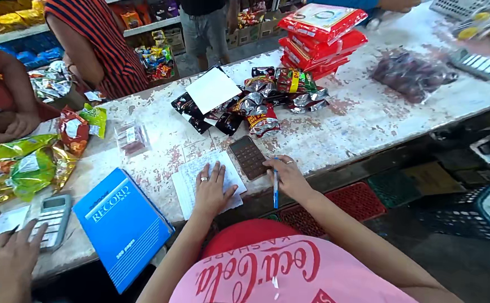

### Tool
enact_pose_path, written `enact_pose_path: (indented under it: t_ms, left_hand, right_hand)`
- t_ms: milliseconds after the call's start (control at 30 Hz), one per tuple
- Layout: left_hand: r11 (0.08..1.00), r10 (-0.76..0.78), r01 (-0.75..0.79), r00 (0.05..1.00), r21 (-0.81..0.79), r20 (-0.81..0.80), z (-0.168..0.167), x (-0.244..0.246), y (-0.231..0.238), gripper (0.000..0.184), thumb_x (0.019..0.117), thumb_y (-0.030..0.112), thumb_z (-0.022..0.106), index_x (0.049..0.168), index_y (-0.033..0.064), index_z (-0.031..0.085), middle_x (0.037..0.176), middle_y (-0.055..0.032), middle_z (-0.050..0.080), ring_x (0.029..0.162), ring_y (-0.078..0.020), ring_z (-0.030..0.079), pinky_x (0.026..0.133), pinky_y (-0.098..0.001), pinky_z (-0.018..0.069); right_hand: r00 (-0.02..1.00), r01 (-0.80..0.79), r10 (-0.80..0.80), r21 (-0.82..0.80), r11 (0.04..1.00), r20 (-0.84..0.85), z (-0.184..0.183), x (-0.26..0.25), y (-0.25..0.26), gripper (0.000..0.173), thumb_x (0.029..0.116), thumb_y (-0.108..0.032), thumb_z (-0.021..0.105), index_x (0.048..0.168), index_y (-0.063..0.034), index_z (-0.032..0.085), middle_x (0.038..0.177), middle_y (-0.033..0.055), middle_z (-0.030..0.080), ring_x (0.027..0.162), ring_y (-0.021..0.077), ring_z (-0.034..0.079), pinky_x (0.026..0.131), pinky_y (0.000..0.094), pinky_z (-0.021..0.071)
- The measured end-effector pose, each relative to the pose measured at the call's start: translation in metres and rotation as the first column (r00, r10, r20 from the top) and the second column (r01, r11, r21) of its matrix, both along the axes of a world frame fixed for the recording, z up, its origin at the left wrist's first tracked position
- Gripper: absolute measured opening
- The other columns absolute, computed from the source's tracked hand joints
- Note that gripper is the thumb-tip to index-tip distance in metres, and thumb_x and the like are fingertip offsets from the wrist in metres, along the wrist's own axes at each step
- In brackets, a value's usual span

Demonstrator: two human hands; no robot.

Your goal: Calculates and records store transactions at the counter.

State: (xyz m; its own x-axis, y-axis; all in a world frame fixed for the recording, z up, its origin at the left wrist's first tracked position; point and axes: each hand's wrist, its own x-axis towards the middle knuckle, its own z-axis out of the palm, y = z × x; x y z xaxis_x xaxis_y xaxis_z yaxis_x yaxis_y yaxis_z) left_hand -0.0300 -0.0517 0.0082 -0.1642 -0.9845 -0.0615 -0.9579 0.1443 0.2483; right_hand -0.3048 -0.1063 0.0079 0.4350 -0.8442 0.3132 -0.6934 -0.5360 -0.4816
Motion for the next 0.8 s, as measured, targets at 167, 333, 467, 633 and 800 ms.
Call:
enact_pose_path:
  t_ms: [167,333,467,633,800]
  left_hand:
    - [1.000,-0.010,0.010,1.000,0.013,0.007,0.002,-0.001,0.001,0.087,0.0984,0.073,0.024,0.157,0.0116,0.041,0.165,-0.0088,0.035,0.150,-0.0368,0.033,0.117,-0.0577,0.0288]
    - [0.996,-0.009,0.006,0.999,0.087,0.034,0.008,-0.004,0.003,0.091,0.0967,0.075,0.032,0.161,0.0099,0.031,0.169,-0.0091,0.025,0.154,-0.0371,0.025,0.119,-0.0574,0.0255]
    - [0.998,-0.019,0.019,1.000,0.062,-0.008,0.004,-0.003,0.006,0.090,0.0968,0.073,0.035,0.160,0.0084,0.033,0.168,-0.0102,0.026,0.154,-0.0377,0.025,0.120,-0.0576,0.0238]
    - [0.997,-0.056,0.056,0.998,-0.051,-0.004,-0.003,0.001,0.010,0.088,0.0967,0.074,0.031,0.155,0.0104,0.043,0.164,-0.0114,0.037,0.151,-0.0402,0.032,0.118,-0.0592,0.0289]
    - [0.993,-0.063,0.062,0.998,-0.099,-0.003,-0.006,0.001,0.009,0.087,0.0972,0.074,0.029,0.153,0.0095,0.047,0.162,-0.0119,0.040,0.148,-0.0405,0.036,0.116,-0.0588,0.0313]
  right_hand:
    - [0.996,-0.086,0.087,-0.037,0.996,0.015,0.003,0.017,0.012,0.032,0.1022,-0.022,0.050,0.124,-0.0076,0.069,0.124,0.0091,0.072,0.129,0.0400,0.058,0.110,0.0645,0.0384]
    - [0.999,-0.046,0.045,-0.032,0.998,-0.017,0.012,0.039,-0.001,0.029,0.1022,-0.019,0.051,0.120,-0.0050,0.069,0.116,0.0118,0.074,0.127,0.0422,0.059,0.110,0.0662,0.0370]
    - [1.000,-0.003,0.003,-0.003,1.000,0.000,0.008,0.046,-0.023,0.030,0.1020,-0.022,0.053,0.121,-0.0043,0.069,0.115,0.0129,0.074,0.129,0.0431,0.057,0.114,0.0643,0.0346]
    - [0.999,-0.049,0.049,-0.100,0.994,-0.002,0.000,0.042,0.005,0.027,0.1008,-0.021,0.052,0.114,-0.0069,0.071,0.109,0.0102,0.075,0.120,0.0393,0.063,0.108,0.0639,0.0411]
    - [0.999,0.005,-0.003,-0.029,1.000,0.046,0.001,0.019,0.010,0.037,0.1032,-0.023,0.047,0.127,-0.0015,0.066,0.126,0.0132,0.071,0.125,0.0389,0.063,0.110,0.0661,0.0395]
